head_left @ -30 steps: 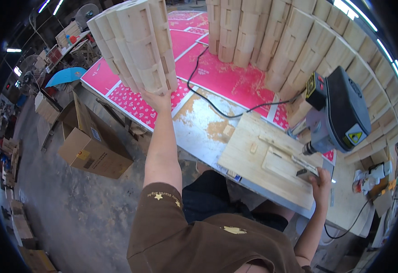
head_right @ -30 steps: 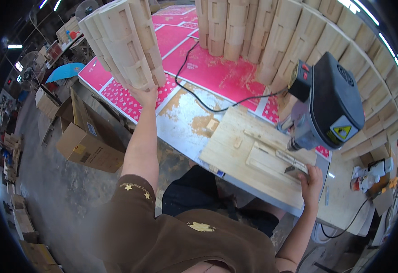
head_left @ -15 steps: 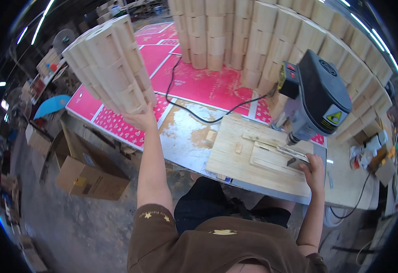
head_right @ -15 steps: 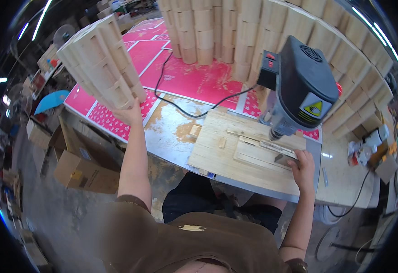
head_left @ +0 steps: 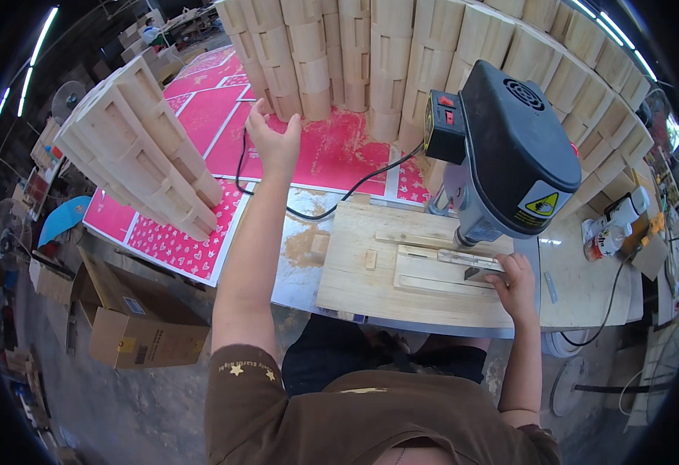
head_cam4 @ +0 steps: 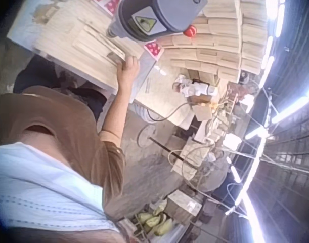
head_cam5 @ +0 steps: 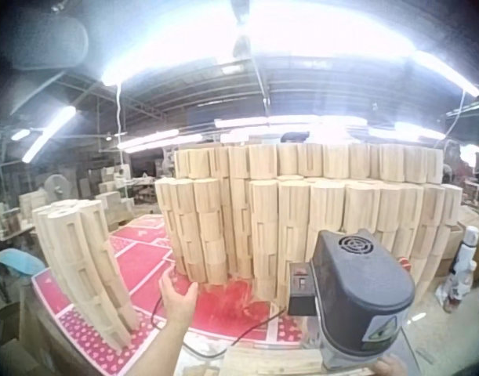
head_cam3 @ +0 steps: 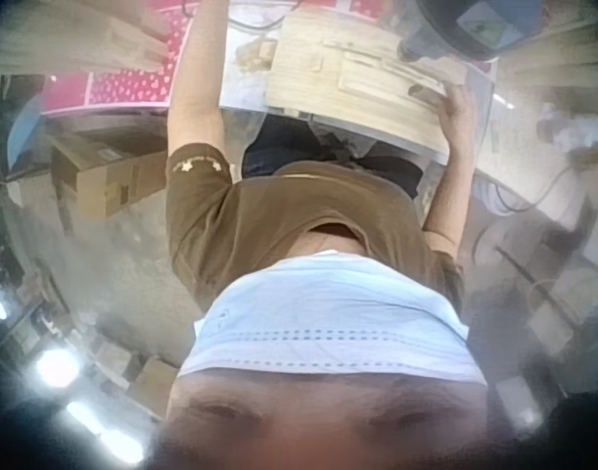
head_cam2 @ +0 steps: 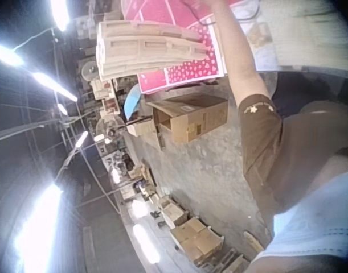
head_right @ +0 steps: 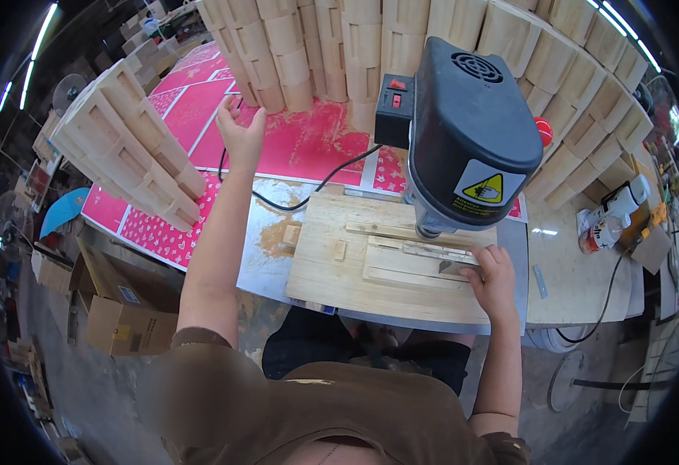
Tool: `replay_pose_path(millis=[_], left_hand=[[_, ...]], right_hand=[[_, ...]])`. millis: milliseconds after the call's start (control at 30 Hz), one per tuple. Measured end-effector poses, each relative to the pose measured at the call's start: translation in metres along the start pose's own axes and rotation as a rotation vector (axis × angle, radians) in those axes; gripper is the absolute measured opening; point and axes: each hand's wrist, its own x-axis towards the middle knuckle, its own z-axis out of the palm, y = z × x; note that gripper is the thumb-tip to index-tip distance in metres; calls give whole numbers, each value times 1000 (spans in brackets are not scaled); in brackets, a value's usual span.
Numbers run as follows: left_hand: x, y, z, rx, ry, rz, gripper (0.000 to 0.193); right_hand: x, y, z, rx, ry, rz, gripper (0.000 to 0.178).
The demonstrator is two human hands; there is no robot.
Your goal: Drilling structural grooves and slots into curved wooden blocks using a benchtop drill press in a furniture workshop.
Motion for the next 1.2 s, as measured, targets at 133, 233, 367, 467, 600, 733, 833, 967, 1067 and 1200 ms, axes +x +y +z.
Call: replay_pose_path(millis=[133, 233, 367, 467, 600, 733, 833, 967, 1067, 1200], left_hand=[[10, -31, 26, -23, -111, -184, 57], [20, -58, 51, -78, -195, -312, 58], [33, -93, 91, -38, -243, -308, 68], [36, -92, 112, -65, -276, -386, 76], [53, -129, 150, -2, -214, -324, 75], [60, -137, 169, -106, -91, -285, 72], [78, -87, 165, -172, 31, -161, 67], [128, 24, 161, -427, 0, 24, 58], [187, 94, 166, -505, -199, 108, 64], [238, 163, 178, -184, -335, 152, 77]], right_hand=[[5, 1, -3, -18, -33, 11, 34], [-3, 17, 2, -28, -52, 12, 35], [-24, 34, 9, -85, -58, 60, 45], [-43, 41, 18, -64, -44, 192, 53], [-54, 45, 20, -43, -4, 224, 59], [-54, 45, 15, -105, -204, 267, 53], [-46, 34, 15, -146, -163, 291, 44], [-49, 42, 20, -80, -149, 222, 38], [-45, 49, 27, -22, -116, 162, 36], [-12, 25, 20, -185, 82, -53, 25]])
